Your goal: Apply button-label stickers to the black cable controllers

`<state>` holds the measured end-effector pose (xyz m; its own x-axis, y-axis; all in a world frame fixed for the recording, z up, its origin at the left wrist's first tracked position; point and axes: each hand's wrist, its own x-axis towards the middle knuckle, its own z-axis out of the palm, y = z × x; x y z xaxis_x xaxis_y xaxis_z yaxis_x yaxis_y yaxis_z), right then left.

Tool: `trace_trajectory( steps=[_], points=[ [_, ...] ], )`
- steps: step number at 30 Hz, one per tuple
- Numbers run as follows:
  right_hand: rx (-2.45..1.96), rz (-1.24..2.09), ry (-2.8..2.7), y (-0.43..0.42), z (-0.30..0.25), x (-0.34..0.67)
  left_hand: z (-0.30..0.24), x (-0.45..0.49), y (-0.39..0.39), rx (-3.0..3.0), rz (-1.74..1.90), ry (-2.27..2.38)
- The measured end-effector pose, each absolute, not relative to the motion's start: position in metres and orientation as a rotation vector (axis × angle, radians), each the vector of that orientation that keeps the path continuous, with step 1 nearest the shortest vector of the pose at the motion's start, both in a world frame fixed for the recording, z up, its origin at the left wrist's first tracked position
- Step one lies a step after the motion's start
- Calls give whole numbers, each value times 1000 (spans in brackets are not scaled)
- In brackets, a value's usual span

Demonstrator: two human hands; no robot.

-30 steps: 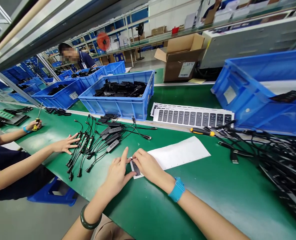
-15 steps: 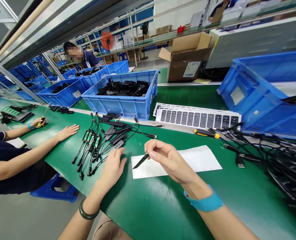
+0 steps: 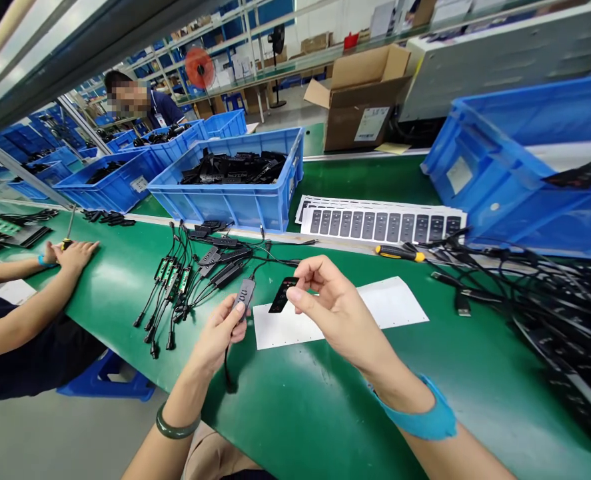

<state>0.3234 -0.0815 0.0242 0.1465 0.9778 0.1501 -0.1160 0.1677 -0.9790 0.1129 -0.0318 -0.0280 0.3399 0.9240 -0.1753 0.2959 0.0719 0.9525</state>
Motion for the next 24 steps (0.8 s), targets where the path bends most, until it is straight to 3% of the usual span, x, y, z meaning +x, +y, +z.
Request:
trace_trajectory(
  steps=[7, 24],
  points=[
    [-1103, 1081, -1072, -80, 23, 315, -8, 131, -63, 771, 694, 729],
    [-1204, 1213, -1016, -78, -1, 293, -10, 136, -75, 786, 622, 657]
  ],
)
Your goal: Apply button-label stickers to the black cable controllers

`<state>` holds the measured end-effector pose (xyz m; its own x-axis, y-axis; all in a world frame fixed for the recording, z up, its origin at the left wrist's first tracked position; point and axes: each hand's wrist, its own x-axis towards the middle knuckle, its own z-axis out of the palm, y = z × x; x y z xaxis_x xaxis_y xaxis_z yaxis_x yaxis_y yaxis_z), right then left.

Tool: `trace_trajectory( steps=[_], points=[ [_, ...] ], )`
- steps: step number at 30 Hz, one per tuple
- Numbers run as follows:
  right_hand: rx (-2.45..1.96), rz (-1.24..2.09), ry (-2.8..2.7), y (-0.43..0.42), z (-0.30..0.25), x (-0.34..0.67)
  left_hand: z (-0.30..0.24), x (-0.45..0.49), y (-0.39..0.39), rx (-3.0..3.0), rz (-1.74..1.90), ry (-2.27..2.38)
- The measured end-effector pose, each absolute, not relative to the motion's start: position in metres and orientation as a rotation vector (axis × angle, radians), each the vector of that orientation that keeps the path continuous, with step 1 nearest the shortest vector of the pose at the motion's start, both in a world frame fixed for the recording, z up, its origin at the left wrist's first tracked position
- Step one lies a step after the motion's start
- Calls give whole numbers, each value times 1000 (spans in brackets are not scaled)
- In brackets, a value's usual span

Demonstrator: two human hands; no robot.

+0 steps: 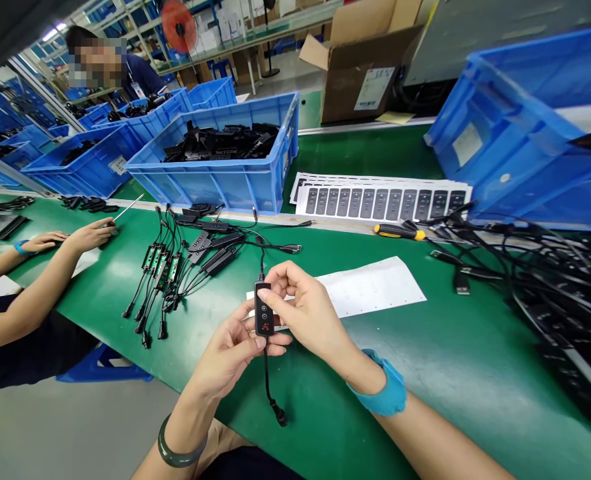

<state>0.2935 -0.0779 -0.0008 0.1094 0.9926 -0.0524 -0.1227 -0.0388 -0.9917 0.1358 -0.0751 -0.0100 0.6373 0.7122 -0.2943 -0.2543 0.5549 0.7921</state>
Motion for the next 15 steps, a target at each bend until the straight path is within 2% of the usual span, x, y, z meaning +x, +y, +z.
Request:
trace_trajectory(
  steps=[15],
  points=[
    [-1236, 1214, -1036, -79, -5, 292, -12, 136, -76, 803, 624, 631]
  ],
)
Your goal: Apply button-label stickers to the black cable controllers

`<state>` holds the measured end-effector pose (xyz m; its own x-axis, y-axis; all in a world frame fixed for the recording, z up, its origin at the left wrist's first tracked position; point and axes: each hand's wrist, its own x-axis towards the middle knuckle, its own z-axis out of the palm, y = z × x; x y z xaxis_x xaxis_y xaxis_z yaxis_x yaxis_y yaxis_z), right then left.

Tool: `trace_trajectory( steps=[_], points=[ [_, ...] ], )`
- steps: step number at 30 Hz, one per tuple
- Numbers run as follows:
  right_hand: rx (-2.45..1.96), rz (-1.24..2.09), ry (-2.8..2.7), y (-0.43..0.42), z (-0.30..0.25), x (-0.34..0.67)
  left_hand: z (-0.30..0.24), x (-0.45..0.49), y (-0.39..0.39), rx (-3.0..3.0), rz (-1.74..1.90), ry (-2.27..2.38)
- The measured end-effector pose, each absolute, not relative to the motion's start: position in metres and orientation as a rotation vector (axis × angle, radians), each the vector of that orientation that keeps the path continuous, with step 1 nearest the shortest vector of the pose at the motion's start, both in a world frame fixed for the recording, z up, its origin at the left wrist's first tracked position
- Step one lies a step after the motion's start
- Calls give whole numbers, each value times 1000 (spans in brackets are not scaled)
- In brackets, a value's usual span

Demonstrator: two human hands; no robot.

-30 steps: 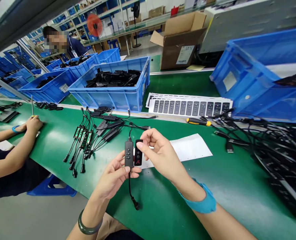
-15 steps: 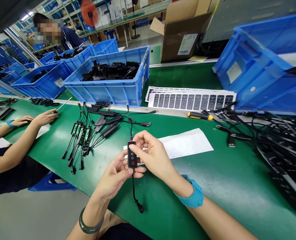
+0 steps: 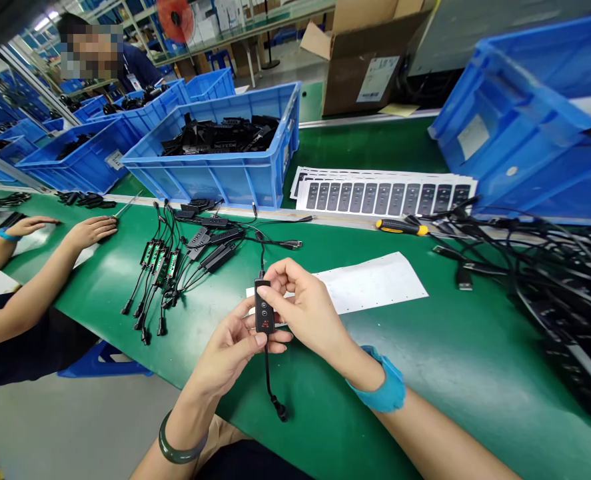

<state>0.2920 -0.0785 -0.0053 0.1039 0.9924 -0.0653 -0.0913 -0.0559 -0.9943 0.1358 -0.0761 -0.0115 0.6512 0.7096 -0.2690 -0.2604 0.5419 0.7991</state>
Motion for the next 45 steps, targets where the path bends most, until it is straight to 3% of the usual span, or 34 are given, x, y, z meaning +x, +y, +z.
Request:
trace_trajectory(
  steps=[20, 27, 33, 45],
  points=[
    [-1464, 982, -1168, -77, -14, 294, -14, 141, -81, 953, 676, 756],
    [-1239, 1607, -1187, -76, -16, 293, -15, 141, -73, 934, 630, 748],
    [-1314, 1300, -1175, -68, -23, 297, -22, 145, -73, 881, 597, 806],
    [-1366, 1208, -1308, -75, -28, 282, -38, 149, -75, 913, 715, 956]
  ],
)
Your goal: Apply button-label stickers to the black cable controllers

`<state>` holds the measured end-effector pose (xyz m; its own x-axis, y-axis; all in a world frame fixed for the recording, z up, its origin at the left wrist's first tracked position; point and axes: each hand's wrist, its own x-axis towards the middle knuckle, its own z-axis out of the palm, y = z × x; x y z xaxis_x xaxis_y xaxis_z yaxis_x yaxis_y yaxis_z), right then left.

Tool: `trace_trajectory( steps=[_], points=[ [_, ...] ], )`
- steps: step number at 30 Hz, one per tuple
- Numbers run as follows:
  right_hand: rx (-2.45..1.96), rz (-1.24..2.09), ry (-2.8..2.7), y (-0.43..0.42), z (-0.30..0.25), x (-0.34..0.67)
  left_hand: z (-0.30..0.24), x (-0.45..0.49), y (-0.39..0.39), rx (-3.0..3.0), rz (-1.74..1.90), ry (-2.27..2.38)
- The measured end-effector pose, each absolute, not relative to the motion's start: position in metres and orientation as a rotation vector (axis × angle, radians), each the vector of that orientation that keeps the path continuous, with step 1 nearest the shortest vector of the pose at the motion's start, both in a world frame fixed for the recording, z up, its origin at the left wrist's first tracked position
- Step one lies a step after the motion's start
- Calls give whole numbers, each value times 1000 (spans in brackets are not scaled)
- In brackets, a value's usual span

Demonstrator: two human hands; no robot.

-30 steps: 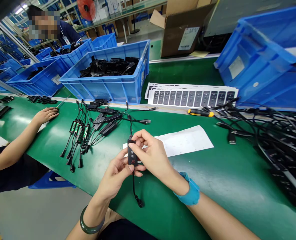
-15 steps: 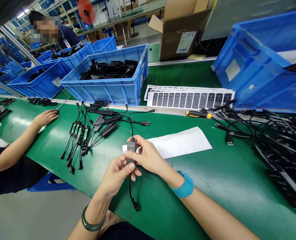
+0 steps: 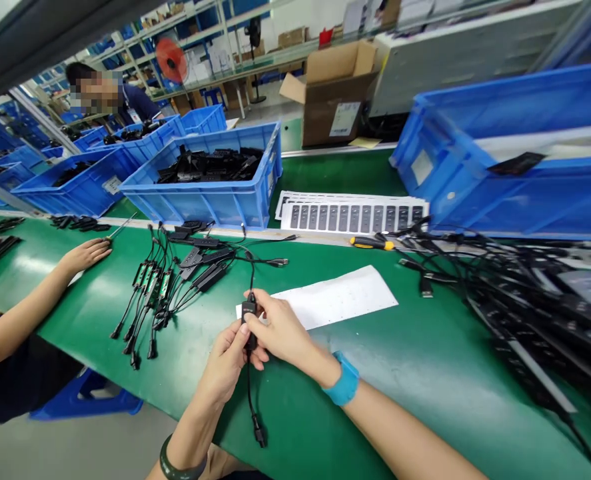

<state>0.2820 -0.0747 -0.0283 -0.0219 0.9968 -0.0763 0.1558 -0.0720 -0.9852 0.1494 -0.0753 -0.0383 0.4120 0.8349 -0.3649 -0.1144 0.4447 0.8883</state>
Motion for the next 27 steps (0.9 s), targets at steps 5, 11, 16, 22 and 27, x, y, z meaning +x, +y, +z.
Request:
trace_trajectory(
  steps=[5, 11, 16, 22, 27],
  points=[
    [-1342, 1073, -1271, -67, -6, 294, -33, 138, -72, 1022, 630, 905],
    [-1394, 983, -1046, -76, 67, 393, -49, 103, -28, 1911, 487, 1176],
    [-2052, 56, -1399, -132, 99, 494, -58, 80, -2, 2244, 528, 1358],
    [-2242, -79, -1350, -164, 47, 534, -63, 72, -4, 2294, 639, 1362],
    [-2117, 195, -1618, -120, -18, 458, -75, 71, -22, 2314, 674, 1293]
  ],
)
